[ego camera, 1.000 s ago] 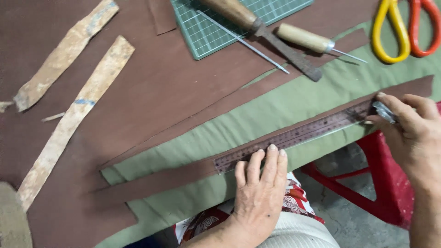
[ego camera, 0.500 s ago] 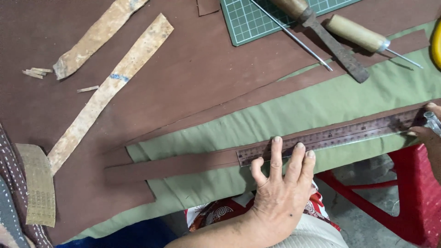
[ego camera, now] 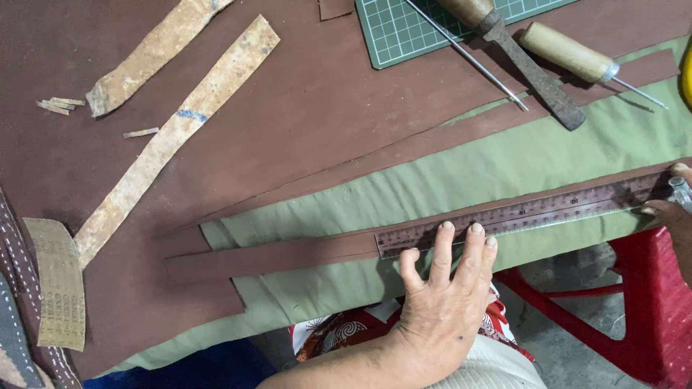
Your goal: Using a ruler and a pen to mark measurements on a long strip of leather for preparation.
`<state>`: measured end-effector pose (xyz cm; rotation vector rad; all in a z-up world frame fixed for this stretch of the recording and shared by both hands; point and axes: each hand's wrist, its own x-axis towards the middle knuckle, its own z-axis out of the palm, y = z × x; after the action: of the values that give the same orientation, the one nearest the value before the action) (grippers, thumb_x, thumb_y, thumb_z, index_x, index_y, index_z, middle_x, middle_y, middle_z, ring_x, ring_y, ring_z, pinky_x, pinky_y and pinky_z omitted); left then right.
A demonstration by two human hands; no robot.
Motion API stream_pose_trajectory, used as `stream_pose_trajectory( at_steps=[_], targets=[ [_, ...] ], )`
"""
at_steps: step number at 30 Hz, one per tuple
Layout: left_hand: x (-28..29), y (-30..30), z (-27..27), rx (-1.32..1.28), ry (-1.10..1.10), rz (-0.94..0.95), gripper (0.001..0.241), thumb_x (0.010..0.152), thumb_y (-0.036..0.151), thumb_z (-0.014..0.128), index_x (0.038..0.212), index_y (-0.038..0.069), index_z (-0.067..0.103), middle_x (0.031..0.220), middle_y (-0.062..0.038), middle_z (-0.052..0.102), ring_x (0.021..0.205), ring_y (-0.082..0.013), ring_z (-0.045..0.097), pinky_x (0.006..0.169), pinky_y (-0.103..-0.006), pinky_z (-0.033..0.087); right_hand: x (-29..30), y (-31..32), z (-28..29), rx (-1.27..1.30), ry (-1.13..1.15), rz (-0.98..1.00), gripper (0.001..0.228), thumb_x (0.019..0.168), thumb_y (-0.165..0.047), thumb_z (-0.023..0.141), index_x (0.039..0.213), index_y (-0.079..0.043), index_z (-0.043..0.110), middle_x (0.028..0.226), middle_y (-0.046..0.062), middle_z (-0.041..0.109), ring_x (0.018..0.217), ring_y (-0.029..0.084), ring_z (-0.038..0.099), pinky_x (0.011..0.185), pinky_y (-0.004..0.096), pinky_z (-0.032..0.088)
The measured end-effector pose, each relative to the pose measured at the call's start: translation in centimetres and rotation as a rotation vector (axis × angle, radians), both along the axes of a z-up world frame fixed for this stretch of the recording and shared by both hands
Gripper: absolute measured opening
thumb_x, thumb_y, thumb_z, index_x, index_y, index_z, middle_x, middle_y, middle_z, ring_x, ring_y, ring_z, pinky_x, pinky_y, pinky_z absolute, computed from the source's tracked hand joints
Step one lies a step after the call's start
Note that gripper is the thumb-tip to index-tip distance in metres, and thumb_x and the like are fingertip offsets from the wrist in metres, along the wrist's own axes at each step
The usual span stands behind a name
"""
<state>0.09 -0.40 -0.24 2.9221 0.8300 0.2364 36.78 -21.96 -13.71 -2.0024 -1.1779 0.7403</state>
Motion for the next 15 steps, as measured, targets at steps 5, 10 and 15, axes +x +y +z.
stream_pose_trajectory(
  at_steps=[5,10,15],
  targets=[
    [-0.6,0.5,0.3,0.02,0.028,-0.068,0.056,0.095,0.03,0.065,0.15,0.021,0.061,0.157,-0.006,0.044,0.143,-0.037,0.045,0.097,-0.055,0.044,-0.4,-0.3,0.2,-0.019,0.047,-0.031,0.124,0.059,0.01,0.07,0.172,-0.001,0.02,0.163,0.026,0.034,0.125,0.04,0.051,0.099,0.052,0.046],
    [-0.7,0.6,-0.1,0.023,0.017,-0.074,0.059,0.092,0.029,0.066,0.15,0.021,0.06,0.158,-0.004,0.044,0.143,-0.0365,0.043,0.098,-0.0551,0.044,-0.7,1.3,0.5,0.09,-0.106,-0.016,0.085,0.089,0.007,0.058,0.168,0.005,0.028,0.161,0.03,0.039,0.137,0.045,0.048,0.112,0.055,0.042],
    [-1.0,0.5,-0.3,-0.008,0.041,-0.098,0.063,0.093,0.028,0.062,0.155,0.018,0.054,0.162,-0.007,0.039,0.147,-0.0394,0.039,0.1,-0.0578,0.042,2.0,-3.3,-5.2,-0.341,0.144,-0.369,0.043,0.121,-0.023,0.05,0.143,0.012,0.059,0.122,0.035,0.065,0.114,0.047,0.062,0.1,0.055,0.047]
  ],
)
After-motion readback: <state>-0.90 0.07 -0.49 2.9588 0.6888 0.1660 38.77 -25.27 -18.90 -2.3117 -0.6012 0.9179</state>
